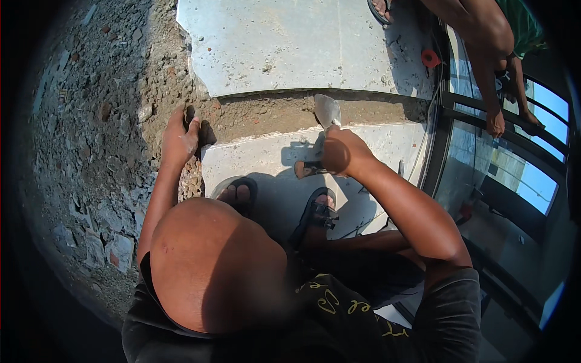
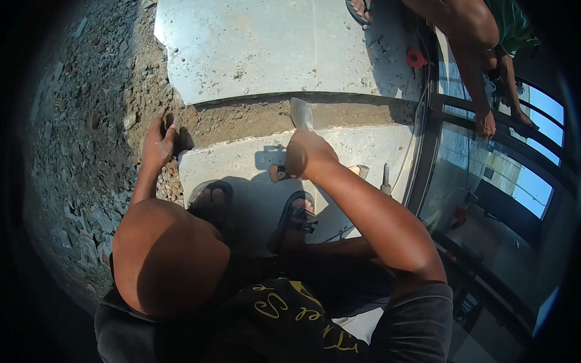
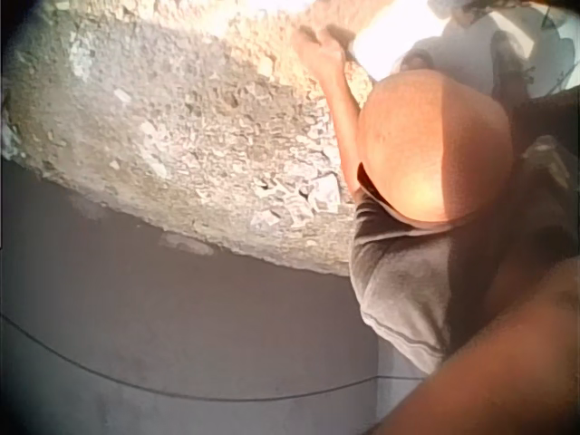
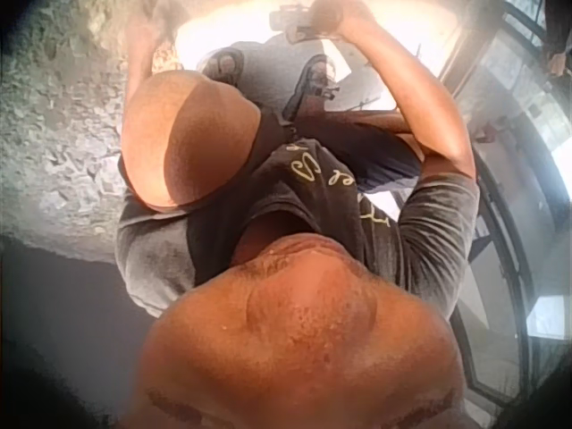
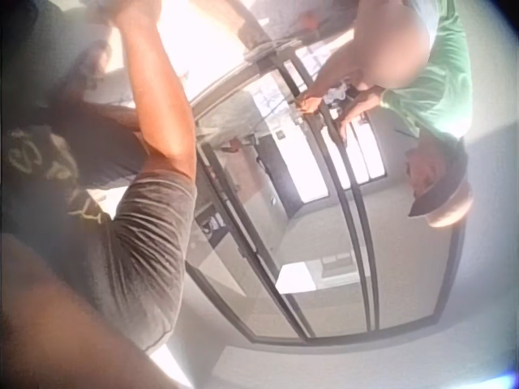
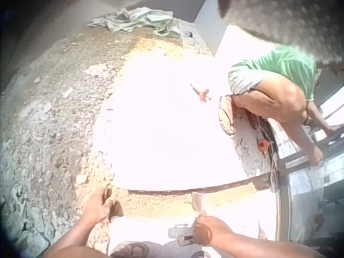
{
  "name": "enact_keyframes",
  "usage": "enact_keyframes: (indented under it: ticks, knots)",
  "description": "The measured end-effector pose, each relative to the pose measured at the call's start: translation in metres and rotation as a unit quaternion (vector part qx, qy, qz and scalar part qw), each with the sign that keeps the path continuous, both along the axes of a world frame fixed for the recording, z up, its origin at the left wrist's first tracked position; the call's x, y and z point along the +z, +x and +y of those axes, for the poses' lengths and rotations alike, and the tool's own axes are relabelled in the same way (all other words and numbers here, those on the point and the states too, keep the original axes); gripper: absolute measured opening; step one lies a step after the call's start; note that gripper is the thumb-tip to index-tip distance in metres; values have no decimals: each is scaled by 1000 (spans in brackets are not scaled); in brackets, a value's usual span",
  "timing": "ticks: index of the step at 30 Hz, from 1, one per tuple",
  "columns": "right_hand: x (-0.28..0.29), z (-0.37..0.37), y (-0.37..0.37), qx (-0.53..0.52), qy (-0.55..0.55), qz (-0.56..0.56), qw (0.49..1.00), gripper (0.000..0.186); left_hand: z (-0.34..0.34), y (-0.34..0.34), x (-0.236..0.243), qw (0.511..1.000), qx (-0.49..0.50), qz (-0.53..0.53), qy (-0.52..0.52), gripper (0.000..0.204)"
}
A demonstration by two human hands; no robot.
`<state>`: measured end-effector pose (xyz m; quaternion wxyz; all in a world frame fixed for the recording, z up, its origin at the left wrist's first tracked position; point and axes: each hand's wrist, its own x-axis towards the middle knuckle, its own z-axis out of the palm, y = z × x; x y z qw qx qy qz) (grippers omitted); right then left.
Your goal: The person cleans a narrow trench in the floor using a trowel and a small hammer, and then applies a piece of tape along the edge of the adjacent tile.
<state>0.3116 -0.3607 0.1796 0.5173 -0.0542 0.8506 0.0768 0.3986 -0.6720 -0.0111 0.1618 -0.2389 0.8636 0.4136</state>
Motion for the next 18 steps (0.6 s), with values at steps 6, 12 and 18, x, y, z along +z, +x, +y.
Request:
enact_keyframes:
  ticks: [6, 12, 18]
  knots:
    - [1, -151, 43, -49, -269, -42, 961, 39, -20, -40, 26, 949, 192, 248, 11, 43]
    - [-6, -165, 28, 49, -392, -127, 910, 35, -72, -35, 118, 938, 109, 289, -156, 44]
    - [87, -26, -32, 156, -164, 23, 974, 37, -41, -17, 45, 991, 21, 84, -100, 67]
